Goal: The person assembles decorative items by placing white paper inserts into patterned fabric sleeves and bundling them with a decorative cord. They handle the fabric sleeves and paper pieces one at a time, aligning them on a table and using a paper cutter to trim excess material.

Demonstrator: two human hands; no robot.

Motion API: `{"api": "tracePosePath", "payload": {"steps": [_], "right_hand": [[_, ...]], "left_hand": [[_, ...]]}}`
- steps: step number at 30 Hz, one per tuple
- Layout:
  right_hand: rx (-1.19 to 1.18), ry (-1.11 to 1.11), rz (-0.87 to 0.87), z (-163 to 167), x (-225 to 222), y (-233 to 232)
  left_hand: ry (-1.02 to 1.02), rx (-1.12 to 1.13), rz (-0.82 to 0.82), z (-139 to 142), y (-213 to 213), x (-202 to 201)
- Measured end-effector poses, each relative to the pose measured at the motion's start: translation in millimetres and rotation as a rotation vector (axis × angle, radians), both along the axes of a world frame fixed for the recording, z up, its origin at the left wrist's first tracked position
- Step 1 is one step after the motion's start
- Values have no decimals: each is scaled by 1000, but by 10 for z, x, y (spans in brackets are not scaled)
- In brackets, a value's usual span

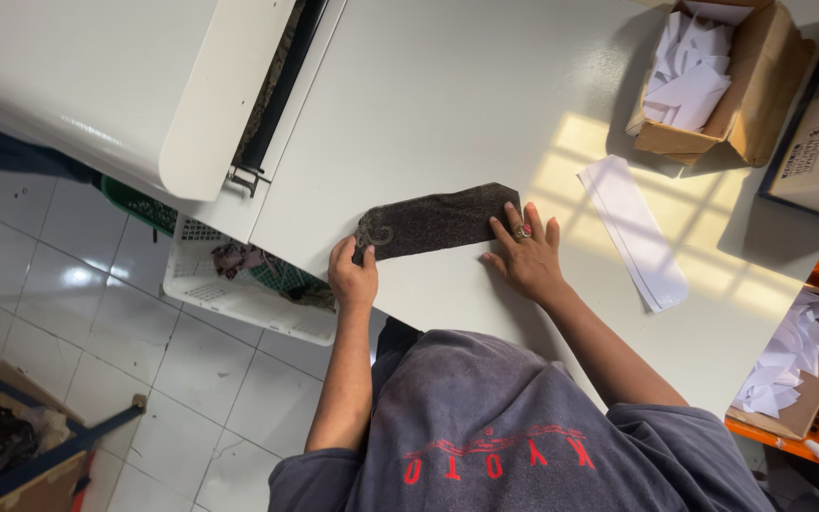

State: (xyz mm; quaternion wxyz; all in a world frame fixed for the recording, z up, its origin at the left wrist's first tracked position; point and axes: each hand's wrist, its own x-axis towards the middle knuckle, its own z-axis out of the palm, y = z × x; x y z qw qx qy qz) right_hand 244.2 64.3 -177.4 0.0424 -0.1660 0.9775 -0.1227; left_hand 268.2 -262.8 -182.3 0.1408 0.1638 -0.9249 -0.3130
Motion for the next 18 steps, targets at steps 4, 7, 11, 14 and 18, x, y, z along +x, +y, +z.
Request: {"api": "tracePosePath", "payload": {"steps": [4, 7, 11, 14, 18], "right_hand": [[8, 1, 13, -76, 179, 58], [-1, 12, -3, -90, 289, 117], [-8, 13, -21, -64, 335, 103], [-58, 9, -25, 0, 323, 12], [-118, -40, 25, 189, 349, -190]], "left_hand": [[-67, -59, 63, -39, -50, 68], [-82, -65, 63, 37, -33, 101], [3, -314, 42, 189, 39, 129], [23, -299, 23, 291, 104, 124], [55, -203, -9, 453, 145, 124]]}}
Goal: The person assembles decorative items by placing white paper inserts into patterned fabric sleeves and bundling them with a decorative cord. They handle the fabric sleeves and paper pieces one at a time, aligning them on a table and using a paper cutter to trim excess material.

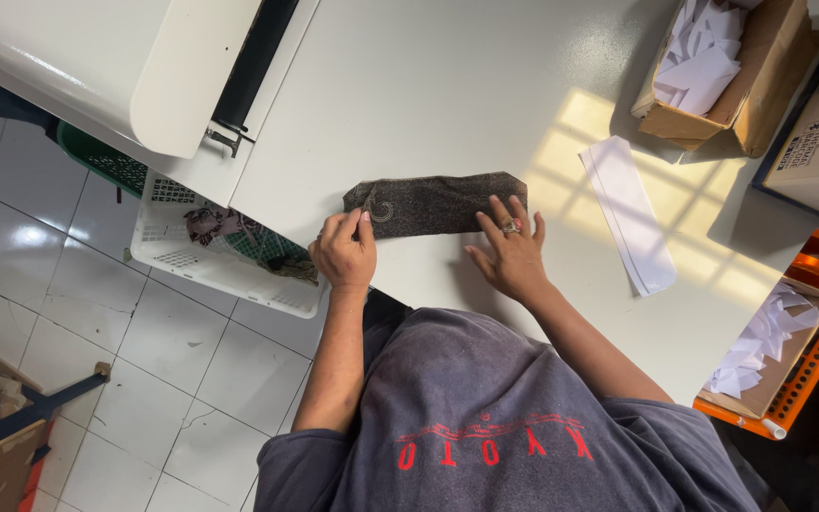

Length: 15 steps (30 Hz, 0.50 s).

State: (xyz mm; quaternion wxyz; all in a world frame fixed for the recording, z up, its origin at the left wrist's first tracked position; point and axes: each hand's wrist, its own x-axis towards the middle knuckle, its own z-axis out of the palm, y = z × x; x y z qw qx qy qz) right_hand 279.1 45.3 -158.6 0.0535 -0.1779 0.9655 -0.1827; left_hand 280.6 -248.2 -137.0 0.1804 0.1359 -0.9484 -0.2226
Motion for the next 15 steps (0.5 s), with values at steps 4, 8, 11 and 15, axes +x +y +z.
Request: {"api": "tracePosePath", "payload": {"steps": [4, 8, 11, 15], "right_hand": [[-92, 7, 63, 248, -46, -265], [-420, 3, 188, 494, -298, -500], [-481, -44, 296, 647, -627, -598], [-90, -300, 300, 818, -952, -463]], "left_hand": [[-91, 329, -29, 207, 49, -36], [33, 704, -431, 435, 222, -31], [29, 859, -712, 571, 336, 4], [-65, 995, -513, 566, 265, 76]]}}
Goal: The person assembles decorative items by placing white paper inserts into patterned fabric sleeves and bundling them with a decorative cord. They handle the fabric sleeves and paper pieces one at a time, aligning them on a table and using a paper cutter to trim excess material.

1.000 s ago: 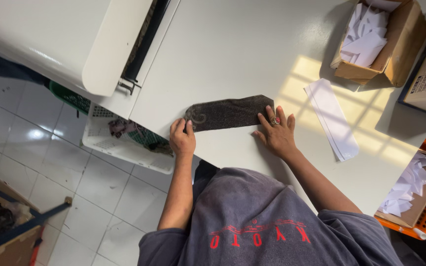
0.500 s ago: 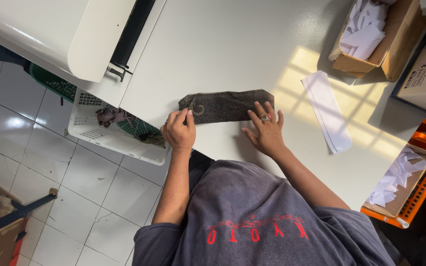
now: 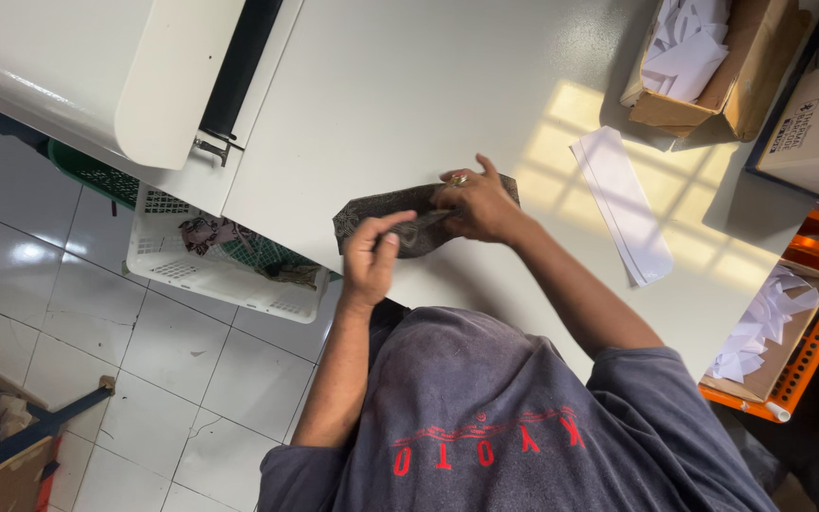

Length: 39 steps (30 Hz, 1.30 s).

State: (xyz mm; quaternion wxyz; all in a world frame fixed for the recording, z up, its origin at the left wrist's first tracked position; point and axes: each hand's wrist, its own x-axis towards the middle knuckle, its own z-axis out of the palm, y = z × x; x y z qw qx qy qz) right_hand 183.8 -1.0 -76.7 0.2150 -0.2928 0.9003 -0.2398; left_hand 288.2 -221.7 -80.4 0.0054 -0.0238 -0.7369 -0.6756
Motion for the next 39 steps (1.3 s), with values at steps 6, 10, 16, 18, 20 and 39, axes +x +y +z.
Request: {"api": "tracePosePath", "payload": {"steps": [6, 10, 16, 18, 20, 39], "right_hand": [[-133, -212, -131, 164, 97, 682], [-216, -344, -192, 62, 438, 844], [168, -68, -368, -411, 855, 596], [176, 90, -390, -575, 1004, 500], [136, 253, -328, -738, 1102, 440], [363, 555, -775, -772, 580, 1709]], "left_hand": [[-96, 149, 307, -446, -528, 240], [-384, 51, 297, -675, -632, 550], [-253, -973, 165, -695, -468, 652], [-211, -1066, 83, -724, -372, 558], [-232, -1137, -61, -793, -274, 403], [-33, -1086, -75, -611, 4, -258]]}}
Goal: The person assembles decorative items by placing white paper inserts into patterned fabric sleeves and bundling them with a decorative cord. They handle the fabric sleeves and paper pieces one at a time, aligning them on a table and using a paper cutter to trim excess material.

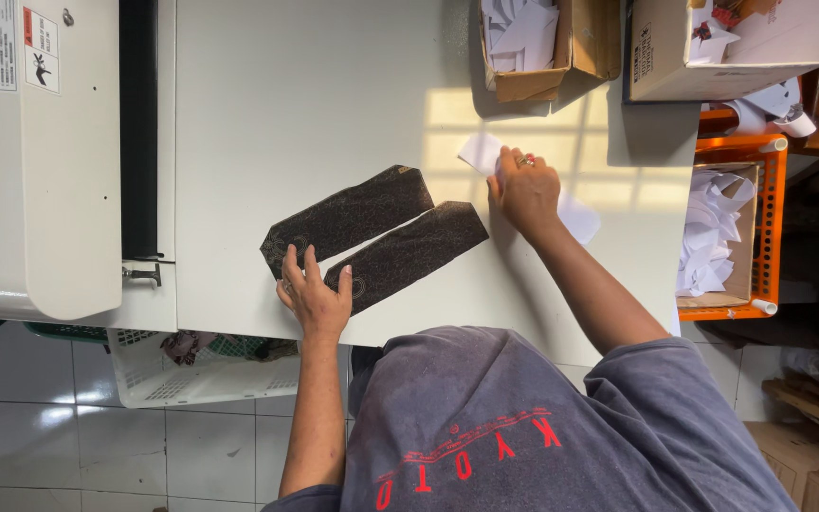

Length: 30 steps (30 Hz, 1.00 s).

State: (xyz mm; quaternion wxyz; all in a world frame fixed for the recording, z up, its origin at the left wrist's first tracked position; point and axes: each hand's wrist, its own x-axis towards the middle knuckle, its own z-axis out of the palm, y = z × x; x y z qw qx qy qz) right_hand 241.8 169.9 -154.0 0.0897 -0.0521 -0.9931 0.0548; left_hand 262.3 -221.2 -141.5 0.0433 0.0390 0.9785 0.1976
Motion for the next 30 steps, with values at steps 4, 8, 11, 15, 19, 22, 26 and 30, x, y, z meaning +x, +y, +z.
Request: {"api": "tracePosePath", "payload": {"steps": [4, 8, 11, 15, 19, 22, 26, 30], "right_hand": [[81, -20, 69, -68, 28, 13], [-2, -35, 94, 22, -24, 226], [-92, 14, 35, 103, -26, 362], [-96, 53, -4, 108, 25, 428], [-113, 42, -19, 71, 77, 439], [-45, 92, 27, 110, 103, 406], [-104, 16, -66, 372, 110, 426], [-1159, 146, -35, 791, 174, 382]], "left_hand": [[56, 21, -35, 75, 43, 2], [89, 47, -17, 145, 8, 93], [108, 64, 11, 160, -35, 182], [119, 87, 29, 125, -78, 303], [76, 89, 37, 73, -80, 372], [69, 99, 33, 72, -66, 412], [86, 127, 36, 167, -31, 432], [101, 356, -14, 398, 156, 375]]}}
